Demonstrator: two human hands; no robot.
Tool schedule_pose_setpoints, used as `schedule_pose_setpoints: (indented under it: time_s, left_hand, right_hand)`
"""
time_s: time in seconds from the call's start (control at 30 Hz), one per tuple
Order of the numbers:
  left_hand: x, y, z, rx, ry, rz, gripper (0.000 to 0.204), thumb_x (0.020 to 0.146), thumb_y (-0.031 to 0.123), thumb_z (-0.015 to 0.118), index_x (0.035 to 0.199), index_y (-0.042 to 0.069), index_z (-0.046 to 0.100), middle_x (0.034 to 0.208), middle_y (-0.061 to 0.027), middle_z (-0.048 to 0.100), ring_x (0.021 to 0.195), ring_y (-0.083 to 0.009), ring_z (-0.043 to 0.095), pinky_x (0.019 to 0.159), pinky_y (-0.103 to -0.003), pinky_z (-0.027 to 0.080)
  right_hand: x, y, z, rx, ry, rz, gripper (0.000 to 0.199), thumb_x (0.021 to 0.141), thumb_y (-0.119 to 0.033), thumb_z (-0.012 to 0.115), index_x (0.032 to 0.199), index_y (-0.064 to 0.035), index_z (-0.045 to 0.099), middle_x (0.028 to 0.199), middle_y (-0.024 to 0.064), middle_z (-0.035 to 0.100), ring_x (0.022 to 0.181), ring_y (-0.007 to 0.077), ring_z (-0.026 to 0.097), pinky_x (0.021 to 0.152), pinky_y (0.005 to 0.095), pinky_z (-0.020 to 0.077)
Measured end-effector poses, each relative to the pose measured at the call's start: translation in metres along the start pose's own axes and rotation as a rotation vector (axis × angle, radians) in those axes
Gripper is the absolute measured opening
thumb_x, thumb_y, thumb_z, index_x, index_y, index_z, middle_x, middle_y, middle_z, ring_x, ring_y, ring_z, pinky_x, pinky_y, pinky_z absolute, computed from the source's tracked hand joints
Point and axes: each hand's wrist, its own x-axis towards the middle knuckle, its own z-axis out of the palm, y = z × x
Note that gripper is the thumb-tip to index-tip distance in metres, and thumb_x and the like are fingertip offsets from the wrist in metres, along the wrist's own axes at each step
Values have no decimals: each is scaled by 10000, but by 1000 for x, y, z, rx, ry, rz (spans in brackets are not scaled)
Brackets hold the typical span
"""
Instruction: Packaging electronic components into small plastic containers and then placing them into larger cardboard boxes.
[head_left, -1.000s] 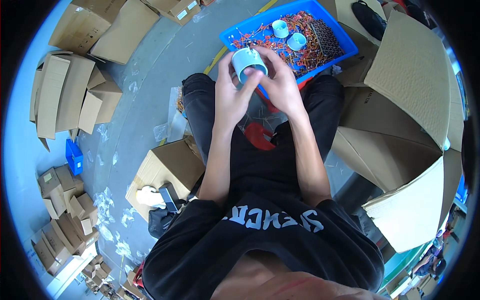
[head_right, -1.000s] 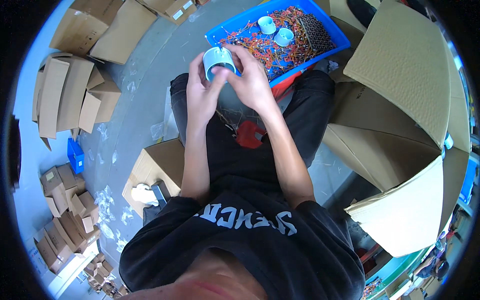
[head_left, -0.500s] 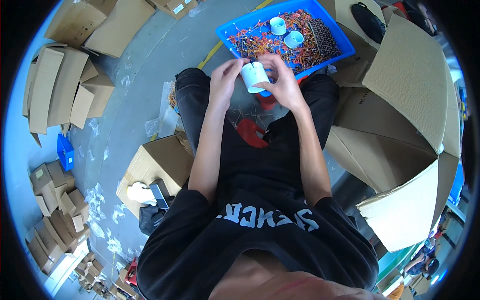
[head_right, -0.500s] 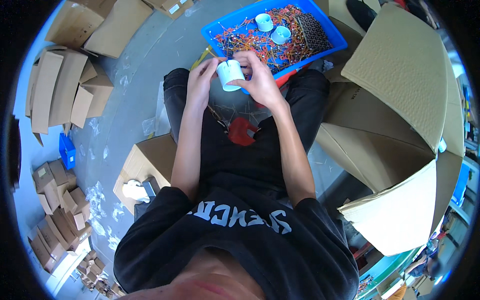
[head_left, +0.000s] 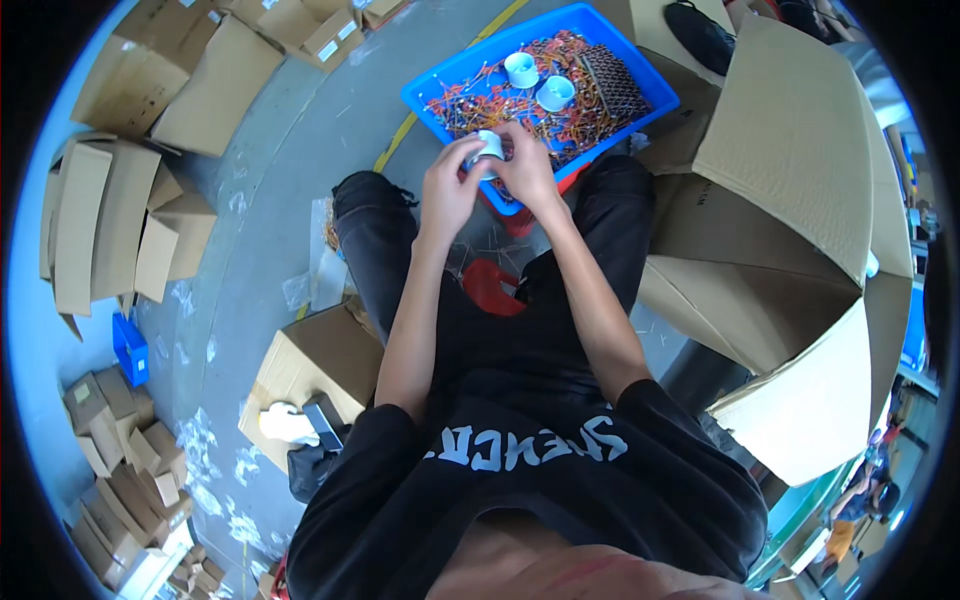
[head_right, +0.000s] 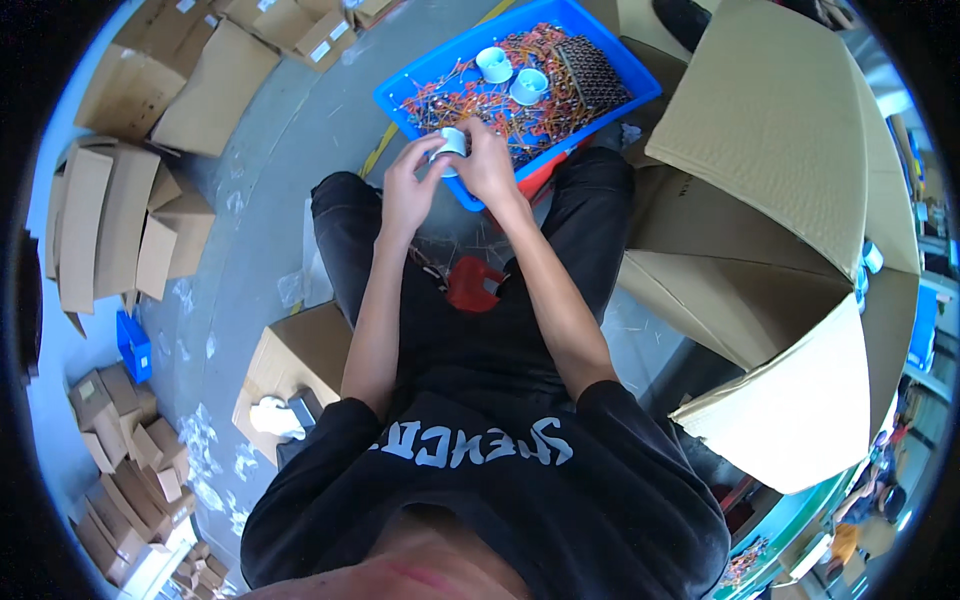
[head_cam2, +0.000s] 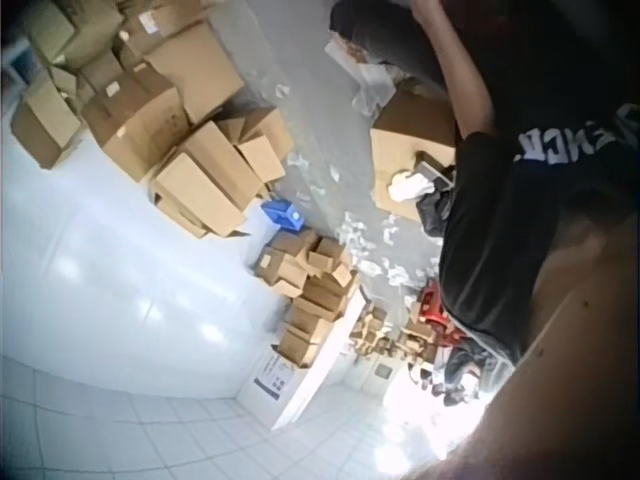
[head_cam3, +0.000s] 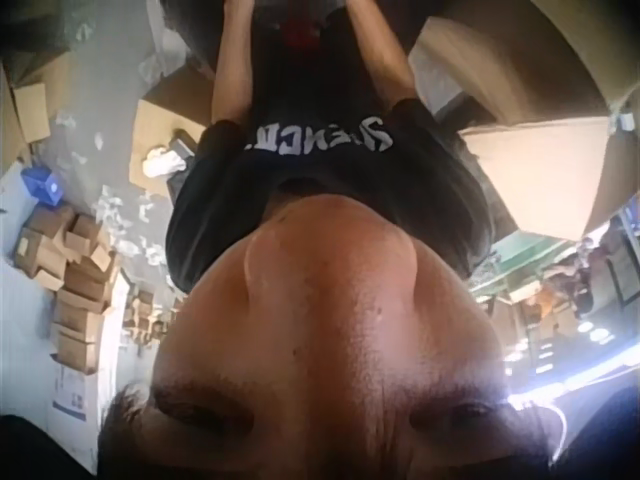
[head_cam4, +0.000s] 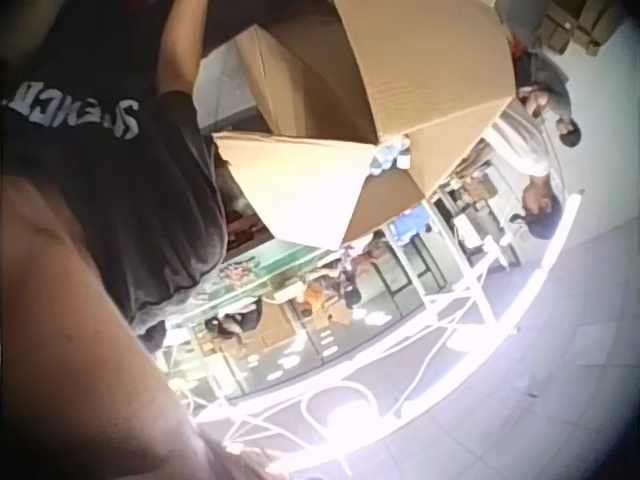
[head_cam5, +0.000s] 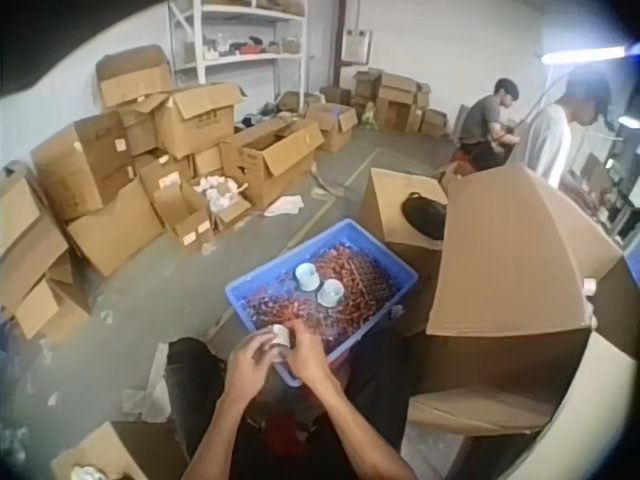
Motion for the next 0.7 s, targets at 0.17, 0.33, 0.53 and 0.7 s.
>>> schedule_pose_setpoints:
  time_s: [0.17, 0.33, 0.53, 0.7]
  left_hand:
    - [30, -24, 4, 142, 49, -138, 167, 799, 53, 658, 958, 15, 626, 869, -137, 687, 782, -271, 678, 677, -339, 521]
    - [77, -53, 42, 145, -37, -304, 183, 797, 96, 676, 957, 16, 640, 930, -152, 691, 858, -258, 684, 731, -335, 530]
    - [76, -87, 58, 255, -267, -385, 284, 785, 130, 694, 1013, -13, 606, 955, -172, 682, 859, -258, 681, 748, -353, 530]
    - [65, -83, 33, 263, -52, -329, 390, 788, 158, 696, 1112, -9, 557, 971, -170, 669, 879, -257, 666, 773, -357, 519]
  right_hand:
    - [7, 22, -18, 427, 50, 6, 363, 748, -90, 720, 1061, 19, 572, 984, 213, 638, 903, 315, 646, 776, 371, 513]
    - [35, 75, -55, -295, 123, -49, 231, 785, -115, 688, 971, 13, 639, 884, 197, 665, 852, 320, 657, 762, 365, 519]
    - [36, 68, -32, -480, -36, 143, 148, 831, -142, 634, 897, -17, 679, 849, 172, 674, 808, 303, 660, 737, 386, 510]
    - [27, 58, -40, 261, 236, 80, 173, 876, -179, 609, 894, -25, 685, 807, 148, 674, 747, 189, 647, 704, 323, 493]
